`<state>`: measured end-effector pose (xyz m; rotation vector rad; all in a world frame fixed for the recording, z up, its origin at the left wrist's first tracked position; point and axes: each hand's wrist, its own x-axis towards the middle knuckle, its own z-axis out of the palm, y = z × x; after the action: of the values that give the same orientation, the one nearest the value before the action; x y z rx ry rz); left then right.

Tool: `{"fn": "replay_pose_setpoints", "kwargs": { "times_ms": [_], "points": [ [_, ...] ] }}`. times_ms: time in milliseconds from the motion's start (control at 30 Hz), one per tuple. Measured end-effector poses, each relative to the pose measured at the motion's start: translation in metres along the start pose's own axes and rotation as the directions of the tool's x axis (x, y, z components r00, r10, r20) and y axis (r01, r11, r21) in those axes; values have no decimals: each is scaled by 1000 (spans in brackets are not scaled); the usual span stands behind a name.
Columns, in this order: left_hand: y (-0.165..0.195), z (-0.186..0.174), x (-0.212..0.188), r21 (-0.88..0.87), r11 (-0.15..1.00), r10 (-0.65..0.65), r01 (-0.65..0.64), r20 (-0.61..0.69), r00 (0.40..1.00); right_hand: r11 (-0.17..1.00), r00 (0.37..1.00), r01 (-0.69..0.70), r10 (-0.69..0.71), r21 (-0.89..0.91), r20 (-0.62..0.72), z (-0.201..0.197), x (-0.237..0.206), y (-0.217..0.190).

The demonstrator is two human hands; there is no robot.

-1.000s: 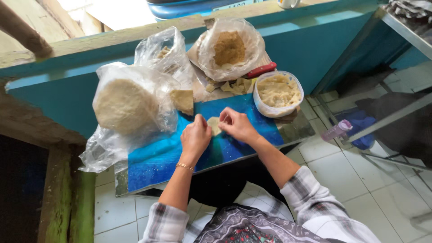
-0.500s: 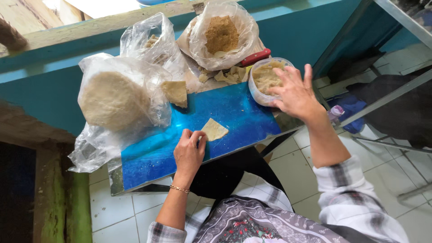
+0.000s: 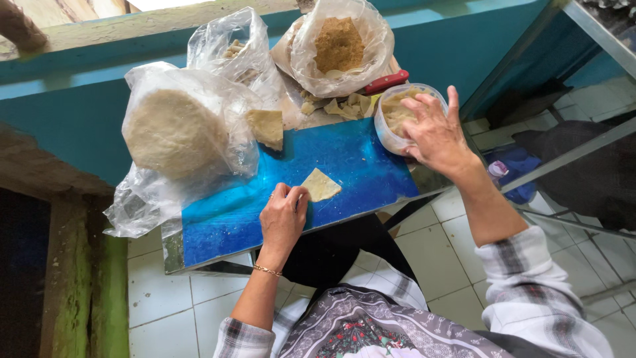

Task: The person sits at a table and folds triangular pieces of thin dough around a portion of filling taken from a plastic container, pinching the edges closed by hand and setting the finished filled pastry on the blue work mat. They repeat the folding cycle, occasionally reaching into a bag of brown powder and repositioning dough pieces.

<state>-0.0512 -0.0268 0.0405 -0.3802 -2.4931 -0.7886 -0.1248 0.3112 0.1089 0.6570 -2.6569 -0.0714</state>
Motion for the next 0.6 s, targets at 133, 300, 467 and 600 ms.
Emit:
{"fn": "replay_pose_setpoints", "kwargs": {
  "times_ms": [133, 300, 467, 600],
  "points": [
    [1, 0, -1, 0, 1000, 9, -9, -11, 1000, 923, 984, 66, 1, 378, -176, -1, -2, -41],
    [3, -4, 0, 9, 1000, 1, -1, -11, 1000, 919, 979, 169, -114, 357, -168, 49, 20, -126],
    [-1, -2, 0, 7, 1000, 16, -16, -18, 1000, 973, 956, 223, -205, 63, -212, 73, 17, -142],
    [-4, -1, -4, 27, 999, 44, -44, -23, 999, 942, 935, 270, -305, -197, -180, 74, 18, -127]
  ]
}}
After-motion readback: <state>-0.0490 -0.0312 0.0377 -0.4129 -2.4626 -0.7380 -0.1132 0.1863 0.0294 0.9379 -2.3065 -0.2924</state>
